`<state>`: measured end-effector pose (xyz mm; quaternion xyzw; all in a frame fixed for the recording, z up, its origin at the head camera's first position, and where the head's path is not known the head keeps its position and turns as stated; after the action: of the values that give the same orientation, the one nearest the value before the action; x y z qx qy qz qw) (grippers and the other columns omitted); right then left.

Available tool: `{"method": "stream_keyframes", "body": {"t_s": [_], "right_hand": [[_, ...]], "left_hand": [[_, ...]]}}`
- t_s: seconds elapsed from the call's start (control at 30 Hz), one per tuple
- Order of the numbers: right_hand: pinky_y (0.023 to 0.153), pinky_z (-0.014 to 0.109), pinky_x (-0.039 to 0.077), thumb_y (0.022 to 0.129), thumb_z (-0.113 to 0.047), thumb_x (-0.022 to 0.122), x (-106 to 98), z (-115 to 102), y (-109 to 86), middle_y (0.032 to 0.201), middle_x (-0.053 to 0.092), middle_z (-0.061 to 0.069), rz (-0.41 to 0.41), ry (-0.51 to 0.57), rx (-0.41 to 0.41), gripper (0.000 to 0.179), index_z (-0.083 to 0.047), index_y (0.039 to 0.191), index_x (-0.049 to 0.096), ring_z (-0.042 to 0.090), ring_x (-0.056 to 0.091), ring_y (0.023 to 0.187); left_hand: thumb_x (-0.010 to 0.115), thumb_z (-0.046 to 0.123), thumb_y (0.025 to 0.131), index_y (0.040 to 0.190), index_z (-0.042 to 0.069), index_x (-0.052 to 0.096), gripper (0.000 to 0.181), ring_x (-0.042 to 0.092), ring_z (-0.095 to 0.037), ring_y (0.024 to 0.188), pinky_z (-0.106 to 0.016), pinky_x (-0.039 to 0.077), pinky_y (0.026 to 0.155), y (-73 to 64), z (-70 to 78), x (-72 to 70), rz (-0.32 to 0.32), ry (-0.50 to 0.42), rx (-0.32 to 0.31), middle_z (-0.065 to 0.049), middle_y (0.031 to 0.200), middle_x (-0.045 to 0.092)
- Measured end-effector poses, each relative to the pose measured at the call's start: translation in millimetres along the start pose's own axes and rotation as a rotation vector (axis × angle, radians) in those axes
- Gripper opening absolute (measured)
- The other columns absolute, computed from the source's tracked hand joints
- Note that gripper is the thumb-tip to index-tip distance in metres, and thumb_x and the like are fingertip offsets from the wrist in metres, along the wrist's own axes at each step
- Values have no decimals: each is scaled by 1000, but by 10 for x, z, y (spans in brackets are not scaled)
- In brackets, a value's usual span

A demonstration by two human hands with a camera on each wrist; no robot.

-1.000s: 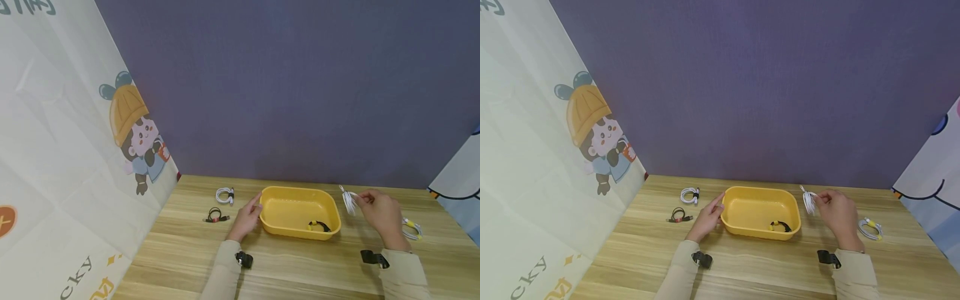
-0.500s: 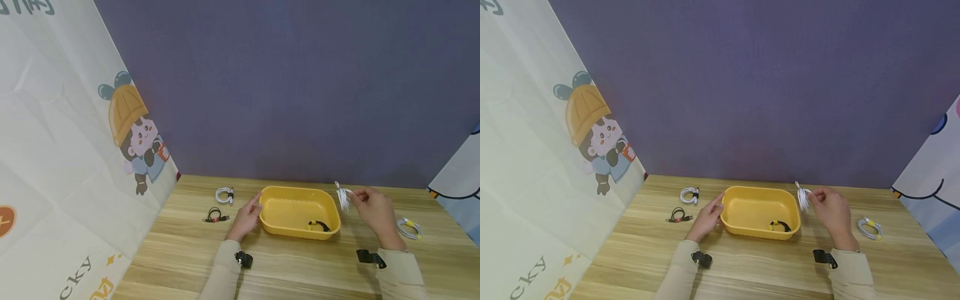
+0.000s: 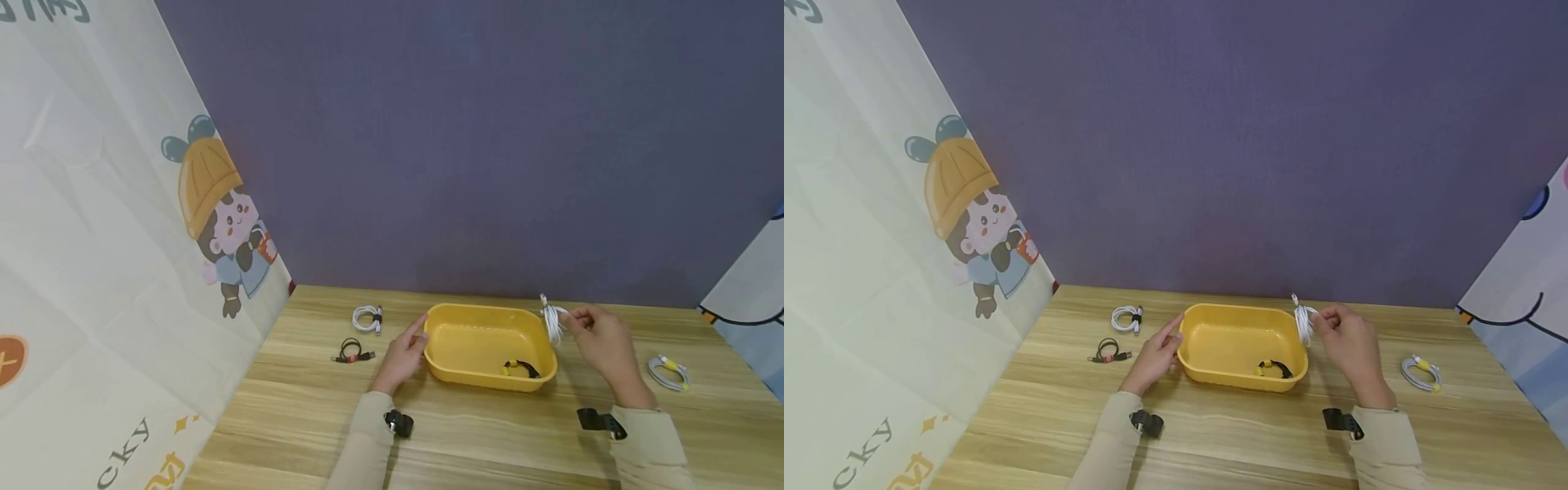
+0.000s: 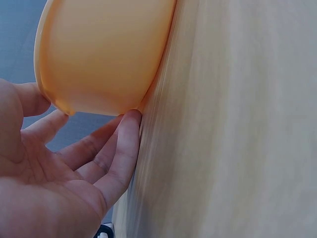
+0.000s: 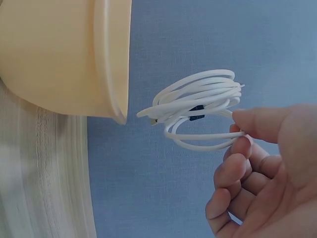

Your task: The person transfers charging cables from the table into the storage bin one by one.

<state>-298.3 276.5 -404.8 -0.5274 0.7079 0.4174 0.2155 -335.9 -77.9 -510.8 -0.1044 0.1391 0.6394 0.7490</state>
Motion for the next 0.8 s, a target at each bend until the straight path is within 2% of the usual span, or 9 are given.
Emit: {"method": "stream_keyframes", "body": {"t_s": [0.17,0.33,0.53,0.8], "right_hand": [[59,25,38,104,-31,60,22,-32,10,84,64,11,1,12,-9,31,-1,101,67,19,50,69],[57,25,37,105,-32,58,65,-64,12,83,62,11,-24,24,-20,32,-1,102,65,17,48,67],[53,26,36,107,-37,53,120,-94,5,82,60,10,-72,61,-13,37,-1,106,63,14,44,61],[49,26,32,107,-34,55,177,-142,2,77,58,7,-61,68,-57,33,-2,104,62,10,40,55]], "left_hand": [[49,34,109,155,37,44,46,67,-15,77,-28,56,73,2,1,-1,5,-4,0,-12,112,74],[49,32,109,156,33,44,47,67,-15,77,-28,56,72,13,-13,0,0,-3,8,-13,112,74],[49,34,109,156,33,43,48,67,-14,78,-29,57,74,13,-21,-5,-4,-3,4,-12,112,74],[49,34,109,156,33,43,48,68,-14,78,-29,58,74,21,-20,0,-4,-6,2,-13,114,74]]}}
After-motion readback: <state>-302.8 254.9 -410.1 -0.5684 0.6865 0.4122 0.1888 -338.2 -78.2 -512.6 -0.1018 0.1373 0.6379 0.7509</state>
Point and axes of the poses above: each hand's wrist, its own y-axis towards the middle knuckle, its own x-axis out of the palm, z = x × y, the point moved 6 cm from there along y, towards the middle knuckle
